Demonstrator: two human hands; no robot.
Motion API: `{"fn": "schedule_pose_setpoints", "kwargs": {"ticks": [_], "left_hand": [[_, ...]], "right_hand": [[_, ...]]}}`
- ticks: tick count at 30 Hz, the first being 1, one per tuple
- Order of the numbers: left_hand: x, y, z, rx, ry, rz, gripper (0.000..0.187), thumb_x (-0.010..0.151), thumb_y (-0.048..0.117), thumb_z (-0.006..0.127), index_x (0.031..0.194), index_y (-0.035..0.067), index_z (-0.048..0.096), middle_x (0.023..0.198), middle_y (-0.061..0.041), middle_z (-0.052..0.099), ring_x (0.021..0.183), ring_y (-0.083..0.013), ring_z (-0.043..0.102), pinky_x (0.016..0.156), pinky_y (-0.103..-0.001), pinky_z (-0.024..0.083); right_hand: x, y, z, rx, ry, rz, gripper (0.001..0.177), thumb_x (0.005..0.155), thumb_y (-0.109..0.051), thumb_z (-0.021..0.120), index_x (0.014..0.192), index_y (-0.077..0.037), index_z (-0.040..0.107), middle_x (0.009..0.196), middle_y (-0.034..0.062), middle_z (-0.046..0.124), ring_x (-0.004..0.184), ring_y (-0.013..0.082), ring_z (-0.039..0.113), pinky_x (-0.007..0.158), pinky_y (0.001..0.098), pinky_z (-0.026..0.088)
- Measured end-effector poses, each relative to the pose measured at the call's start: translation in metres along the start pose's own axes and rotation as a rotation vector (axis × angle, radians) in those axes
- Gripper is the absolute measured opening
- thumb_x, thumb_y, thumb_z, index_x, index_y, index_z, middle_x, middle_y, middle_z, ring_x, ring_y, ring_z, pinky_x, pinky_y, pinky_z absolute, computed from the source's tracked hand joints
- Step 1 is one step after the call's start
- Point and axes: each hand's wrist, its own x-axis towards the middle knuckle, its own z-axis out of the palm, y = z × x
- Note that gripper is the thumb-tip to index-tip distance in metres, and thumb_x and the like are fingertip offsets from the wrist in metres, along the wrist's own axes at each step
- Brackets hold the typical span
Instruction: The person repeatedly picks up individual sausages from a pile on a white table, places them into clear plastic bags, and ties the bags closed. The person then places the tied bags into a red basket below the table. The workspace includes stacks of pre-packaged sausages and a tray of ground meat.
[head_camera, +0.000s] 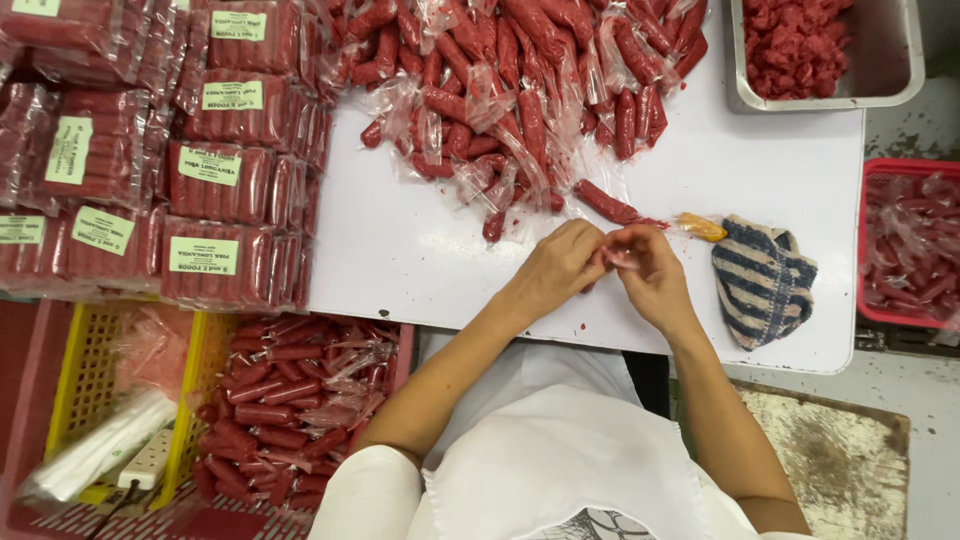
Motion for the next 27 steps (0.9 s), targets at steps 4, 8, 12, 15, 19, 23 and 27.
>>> {"fn": "schedule_pose_setpoints", "kwargs": {"ticks": [4, 8, 12, 15, 19, 23, 27], "left_hand": [[-0.008, 0.011, -0.011, -0.216, 0.035, -0.185, 0.008, 0.090, 0.008, 0.068, 0.092, 0.011, 0.061, 0.079, -0.001, 0.056, 0.076, -0.0191, 0.064, 0.070, -0.029, 0.056], [-0.019, 0.010, -0.019, -0.278, 0.167, -0.310, 0.011, 0.091, 0.002, 0.068, 0.093, 0.010, 0.061, 0.082, -0.004, 0.062, 0.076, -0.0202, 0.068, 0.070, -0.029, 0.058], [-0.023, 0.015, -0.035, -0.218, 0.227, -0.271, 0.012, 0.095, -0.001, 0.065, 0.093, 0.010, 0.061, 0.082, -0.002, 0.061, 0.079, -0.0200, 0.068, 0.071, -0.030, 0.058], [-0.026, 0.008, -0.039, -0.063, 0.246, -0.217, 0.013, 0.094, -0.001, 0.066, 0.090, 0.008, 0.058, 0.076, -0.004, 0.057, 0.071, -0.0197, 0.064, 0.065, -0.029, 0.056], [-0.034, 0.008, -0.032, 0.146, 0.159, -0.155, 0.010, 0.098, 0.002, 0.058, 0.093, 0.011, 0.058, 0.074, -0.001, 0.054, 0.069, -0.0169, 0.063, 0.064, -0.026, 0.056], [-0.018, 0.031, -0.047, 0.013, 0.129, -0.034, 0.009, 0.095, -0.001, 0.058, 0.092, 0.007, 0.059, 0.083, -0.005, 0.058, 0.077, -0.0211, 0.064, 0.070, -0.028, 0.056], [-0.017, 0.037, -0.018, -0.092, 0.178, -0.100, 0.016, 0.089, 0.018, 0.071, 0.083, 0.015, 0.058, 0.089, 0.000, 0.059, 0.084, -0.0197, 0.063, 0.073, -0.028, 0.055]], "right_hand": [[0.007, -0.011, 0.004, 0.004, -0.100, 0.044, 0.017, 0.101, 0.002, 0.060, 0.118, 0.003, 0.060, 0.105, 0.0150, 0.063, 0.093, 0.0239, 0.066, 0.078, 0.0391, 0.060], [0.019, -0.032, 0.015, -0.069, -0.189, -0.019, 0.014, 0.099, -0.001, 0.064, 0.112, 0.002, 0.068, 0.099, 0.0137, 0.064, 0.088, 0.0245, 0.068, 0.075, 0.0388, 0.060], [0.017, -0.017, 0.033, -0.309, -0.109, -0.021, 0.020, 0.099, -0.001, 0.068, 0.118, -0.005, 0.075, 0.096, 0.0125, 0.076, 0.087, 0.0242, 0.073, 0.075, 0.0363, 0.059], [0.027, -0.036, 0.038, -0.459, -0.178, -0.148, 0.020, 0.098, 0.003, 0.067, 0.114, -0.006, 0.074, 0.086, 0.0128, 0.070, 0.074, 0.0297, 0.071, 0.066, 0.0406, 0.057], [0.019, -0.016, 0.041, -0.492, -0.182, -0.161, 0.017, 0.097, 0.004, 0.066, 0.110, -0.005, 0.072, 0.083, 0.0130, 0.066, 0.069, 0.0287, 0.068, 0.061, 0.0397, 0.056], [0.006, 0.003, 0.048, 0.098, 0.127, 0.172, 0.008, 0.096, 0.003, 0.059, 0.099, -0.001, 0.064, 0.079, 0.0093, 0.061, 0.058, 0.0150, 0.062, 0.051, 0.0282, 0.055], [-0.004, 0.010, 0.044, 0.278, 0.310, 0.282, 0.011, 0.104, -0.007, 0.053, 0.097, -0.004, 0.060, 0.082, 0.0079, 0.062, 0.062, 0.0090, 0.055, 0.050, 0.0252, 0.047]]}}
